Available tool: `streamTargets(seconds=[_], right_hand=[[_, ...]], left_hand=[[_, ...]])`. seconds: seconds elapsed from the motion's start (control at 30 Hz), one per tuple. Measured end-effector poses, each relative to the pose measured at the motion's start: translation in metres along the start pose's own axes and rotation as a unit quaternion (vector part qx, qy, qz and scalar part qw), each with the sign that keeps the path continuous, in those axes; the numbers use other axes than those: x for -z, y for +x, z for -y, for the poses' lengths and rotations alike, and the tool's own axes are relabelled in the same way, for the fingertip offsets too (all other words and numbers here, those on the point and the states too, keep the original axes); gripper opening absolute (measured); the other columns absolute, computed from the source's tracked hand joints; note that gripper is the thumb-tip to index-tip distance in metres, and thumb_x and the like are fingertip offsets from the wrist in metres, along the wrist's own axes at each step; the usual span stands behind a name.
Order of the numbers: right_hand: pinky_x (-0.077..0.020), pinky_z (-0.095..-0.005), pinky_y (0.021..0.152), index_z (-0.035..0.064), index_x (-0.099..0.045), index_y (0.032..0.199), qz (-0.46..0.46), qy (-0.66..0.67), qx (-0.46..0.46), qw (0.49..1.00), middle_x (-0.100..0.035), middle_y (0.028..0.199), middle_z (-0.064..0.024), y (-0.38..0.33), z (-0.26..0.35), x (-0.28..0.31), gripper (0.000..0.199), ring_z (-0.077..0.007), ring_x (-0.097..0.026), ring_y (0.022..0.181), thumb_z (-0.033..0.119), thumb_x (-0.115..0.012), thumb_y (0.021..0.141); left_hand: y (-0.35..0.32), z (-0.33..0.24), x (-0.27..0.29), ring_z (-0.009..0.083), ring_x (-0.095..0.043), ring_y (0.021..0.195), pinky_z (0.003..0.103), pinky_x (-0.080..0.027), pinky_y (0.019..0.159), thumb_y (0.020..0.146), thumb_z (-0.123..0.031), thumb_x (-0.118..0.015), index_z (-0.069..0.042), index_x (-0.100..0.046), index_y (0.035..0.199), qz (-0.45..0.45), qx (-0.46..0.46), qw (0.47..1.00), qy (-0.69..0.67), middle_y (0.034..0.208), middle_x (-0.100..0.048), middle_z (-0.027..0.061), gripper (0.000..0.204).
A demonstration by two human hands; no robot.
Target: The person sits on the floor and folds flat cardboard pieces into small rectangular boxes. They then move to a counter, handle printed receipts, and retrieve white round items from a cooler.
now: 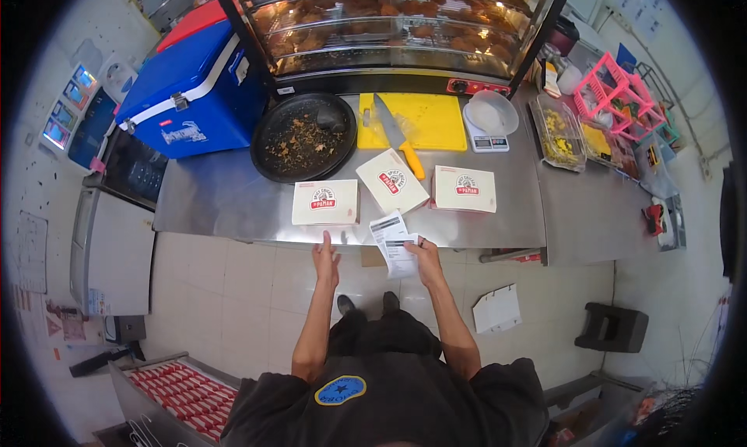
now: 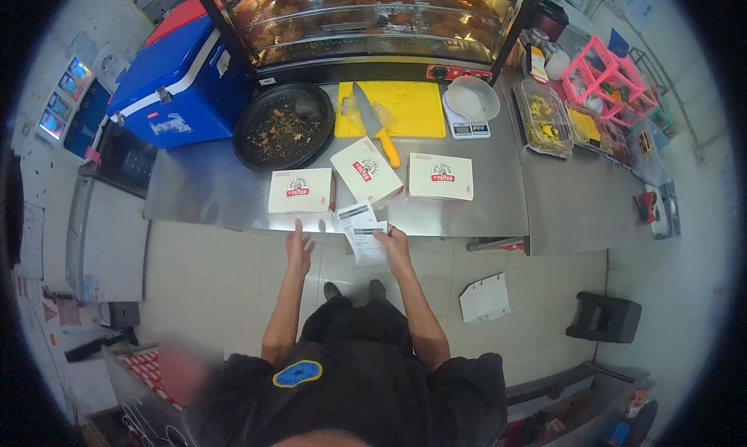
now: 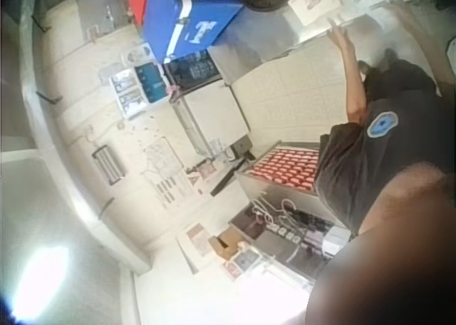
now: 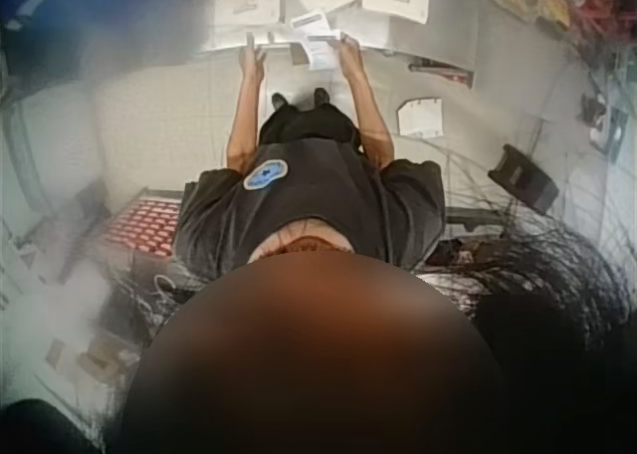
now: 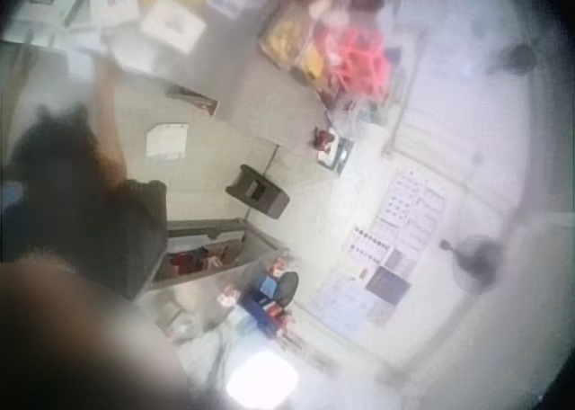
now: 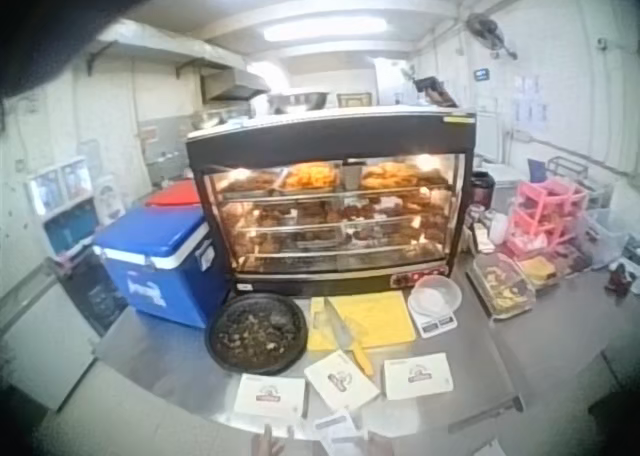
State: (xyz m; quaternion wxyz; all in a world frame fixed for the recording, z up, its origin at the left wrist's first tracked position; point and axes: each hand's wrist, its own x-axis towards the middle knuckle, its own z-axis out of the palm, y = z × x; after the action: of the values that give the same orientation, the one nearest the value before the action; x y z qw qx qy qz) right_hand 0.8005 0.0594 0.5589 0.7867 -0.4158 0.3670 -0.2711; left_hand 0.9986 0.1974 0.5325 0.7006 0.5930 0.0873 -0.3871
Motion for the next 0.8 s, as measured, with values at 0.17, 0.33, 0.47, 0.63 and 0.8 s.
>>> streamTargets(seconds=[0.17, 0.33, 0.47, 0.63, 0.8], right_hand=[[-0.0451, -0.0304, 0.083, -0.0076, -0.056, 0.105, -0.073, 0.124, -0.018, 0.989, -0.062, 0.101, -0.011, 0.04, 0.001, -0.027, 0.026, -0.0174, -0.059, 0.09, 0.003, -0.056, 0.081], [-0.0444, -0.0239, 0.08, -0.0066, -0.061, 0.101, -0.115, -0.027, 0.095, 0.988, -0.063, 0.098, -0.011, 0.012, 0.051, -0.097, 0.02, -0.0132, -0.058, 0.091, 0.007, -0.058, 0.086], [-0.0417, -0.0211, 0.068, -0.0047, -0.062, 0.094, -0.103, -0.087, 0.191, 0.972, -0.06, 0.086, -0.0043, 0.006, 0.078, -0.172, 0.015, -0.0075, -0.052, 0.079, 0.008, -0.059, 0.087], [-0.0318, -0.0208, 0.054, -0.0052, -0.061, 0.087, -0.075, -0.117, 0.269, 0.953, -0.047, 0.071, 0.0003, 0.023, 0.088, -0.24, 0.012, -0.004, -0.038, 0.064, 0.006, -0.058, 0.088], [-0.0302, -0.0205, 0.052, -0.0074, -0.059, 0.084, -0.044, -0.136, 0.283, 0.948, -0.046, 0.071, -0.0001, 0.032, 0.09, -0.28, 0.013, -0.0042, -0.038, 0.063, 0.004, -0.056, 0.088]], left_hand=[[0.022, -0.033, 0.019, 0.0296, -0.04, 0.119, 0.047, -0.033, 0.1, 0.081, -0.044, -0.065, 0.004, -0.01, 0.139, -0.038, -0.062, 0.995, 0.061, 0.13, -0.038, 0.0183, 0.094], [-0.008, -0.093, 0.017, 0.0161, -0.052, 0.099, 0.033, -0.042, 0.087, 0.085, -0.021, -0.064, -0.002, -0.029, 0.131, 0.084, -0.178, 0.97, 0.145, 0.113, -0.053, 0.0108, 0.061], [-0.037, -0.146, -0.017, 0.0187, -0.054, 0.102, 0.03, -0.046, 0.085, 0.08, -0.003, -0.065, -0.002, -0.025, 0.134, 0.281, -0.26, 0.919, 0.097, 0.121, -0.047, 0.0146, 0.067], [-0.042, -0.208, -0.019, 0.0229, -0.054, 0.108, 0.031, -0.051, 0.085, 0.071, 0.01, -0.068, -0.003, -0.017, 0.137, 0.326, -0.289, 0.898, 0.066, 0.122, -0.044, 0.0175, 0.084], [-0.028, -0.238, 0.009, 0.0246, -0.05, 0.114, 0.034, -0.049, 0.091, 0.069, 0.011, -0.068, 0.001, -0.02, 0.138, 0.341, -0.317, 0.884, 0.04, 0.131, -0.037, 0.0192, 0.085]])
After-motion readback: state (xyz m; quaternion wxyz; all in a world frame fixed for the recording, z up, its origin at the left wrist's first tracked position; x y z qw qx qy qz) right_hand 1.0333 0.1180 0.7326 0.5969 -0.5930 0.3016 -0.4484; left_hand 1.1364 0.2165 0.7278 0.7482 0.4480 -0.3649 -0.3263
